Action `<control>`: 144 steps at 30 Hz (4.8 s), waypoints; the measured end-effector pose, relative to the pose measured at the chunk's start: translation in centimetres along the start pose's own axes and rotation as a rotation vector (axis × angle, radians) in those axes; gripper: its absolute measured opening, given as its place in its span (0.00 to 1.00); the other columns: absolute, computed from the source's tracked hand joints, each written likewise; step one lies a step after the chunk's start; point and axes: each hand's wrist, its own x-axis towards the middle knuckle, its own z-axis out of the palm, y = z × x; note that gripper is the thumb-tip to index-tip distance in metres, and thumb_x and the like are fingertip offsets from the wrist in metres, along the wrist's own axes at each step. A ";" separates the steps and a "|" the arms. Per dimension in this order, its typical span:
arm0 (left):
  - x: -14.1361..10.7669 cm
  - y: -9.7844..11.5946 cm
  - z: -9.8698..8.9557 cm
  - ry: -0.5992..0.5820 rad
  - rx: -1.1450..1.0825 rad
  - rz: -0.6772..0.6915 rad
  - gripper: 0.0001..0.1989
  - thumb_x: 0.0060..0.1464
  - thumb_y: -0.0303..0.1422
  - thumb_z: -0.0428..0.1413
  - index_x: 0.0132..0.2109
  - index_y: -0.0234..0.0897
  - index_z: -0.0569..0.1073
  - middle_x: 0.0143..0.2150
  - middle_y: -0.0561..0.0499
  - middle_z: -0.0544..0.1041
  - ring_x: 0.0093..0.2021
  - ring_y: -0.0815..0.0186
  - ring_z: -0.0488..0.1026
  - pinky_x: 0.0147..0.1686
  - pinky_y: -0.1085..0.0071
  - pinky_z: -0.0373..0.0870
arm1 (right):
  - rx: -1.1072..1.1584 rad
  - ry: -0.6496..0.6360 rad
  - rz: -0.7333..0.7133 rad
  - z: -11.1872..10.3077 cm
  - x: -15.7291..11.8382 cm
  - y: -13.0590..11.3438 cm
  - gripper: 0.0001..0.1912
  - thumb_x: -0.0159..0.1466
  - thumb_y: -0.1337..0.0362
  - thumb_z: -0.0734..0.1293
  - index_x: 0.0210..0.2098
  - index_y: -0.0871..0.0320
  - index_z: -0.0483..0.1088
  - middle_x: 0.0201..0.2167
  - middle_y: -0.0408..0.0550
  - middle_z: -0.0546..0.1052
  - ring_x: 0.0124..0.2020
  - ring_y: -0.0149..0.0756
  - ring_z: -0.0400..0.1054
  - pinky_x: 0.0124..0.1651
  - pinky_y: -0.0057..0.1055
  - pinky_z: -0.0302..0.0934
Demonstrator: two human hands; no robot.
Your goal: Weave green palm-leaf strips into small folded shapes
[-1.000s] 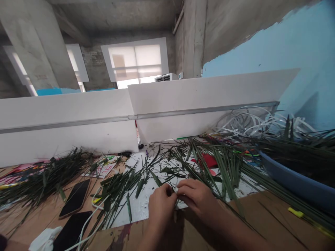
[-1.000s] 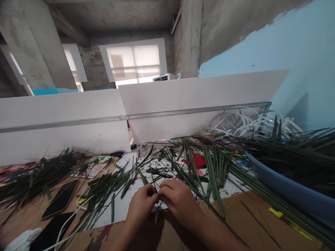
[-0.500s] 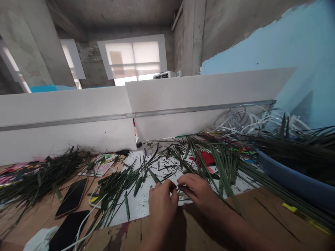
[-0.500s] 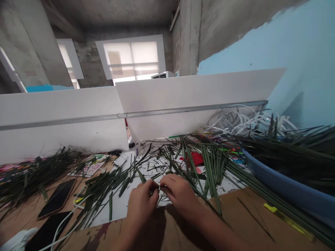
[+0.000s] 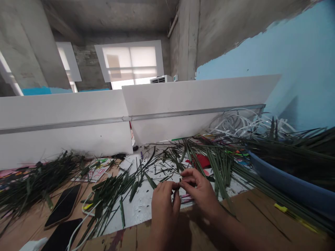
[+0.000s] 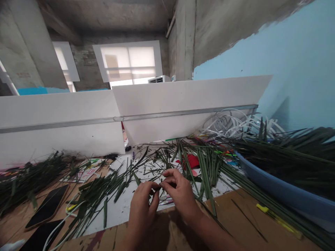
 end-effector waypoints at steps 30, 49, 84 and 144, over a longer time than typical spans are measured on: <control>0.1 -0.7 0.0 0.106 -0.171 -0.130 0.09 0.54 0.27 0.52 0.39 0.39 0.77 0.36 0.47 0.79 0.36 0.59 0.75 0.39 0.64 0.70 | -0.189 -0.185 -0.119 0.1 -0.4 -1.7 0.13 0.63 0.66 0.65 0.41 0.54 0.82 0.38 0.48 0.84 0.40 0.44 0.77 0.46 0.37 0.68; 0.6 0.0 -0.5 0.069 -0.433 -0.361 0.07 0.56 0.37 0.56 0.35 0.38 0.75 0.32 0.50 0.79 0.35 0.60 0.75 0.37 0.67 0.69 | -0.109 -0.157 -0.058 0.2 0.0 -0.3 0.07 0.63 0.61 0.67 0.35 0.56 0.77 0.32 0.46 0.77 0.35 0.40 0.70 0.39 0.33 0.63; 0.3 -1.5 0.5 0.010 -0.507 -0.461 0.09 0.53 0.35 0.57 0.36 0.37 0.80 0.34 0.47 0.83 0.37 0.58 0.77 0.40 0.66 0.70 | -0.203 -0.175 -0.110 0.1 0.0 -0.6 0.10 0.65 0.60 0.65 0.31 0.56 0.74 0.30 0.44 0.72 0.33 0.38 0.66 0.37 0.32 0.57; 0.2 0.1 0.7 0.019 -0.561 -0.401 0.11 0.57 0.35 0.55 0.44 0.37 0.77 0.42 0.44 0.78 0.42 0.56 0.76 0.42 0.63 0.71 | -0.129 -0.033 -0.113 0.0 -0.4 -0.6 0.07 0.65 0.60 0.67 0.34 0.56 0.75 0.29 0.44 0.78 0.32 0.39 0.72 0.35 0.31 0.64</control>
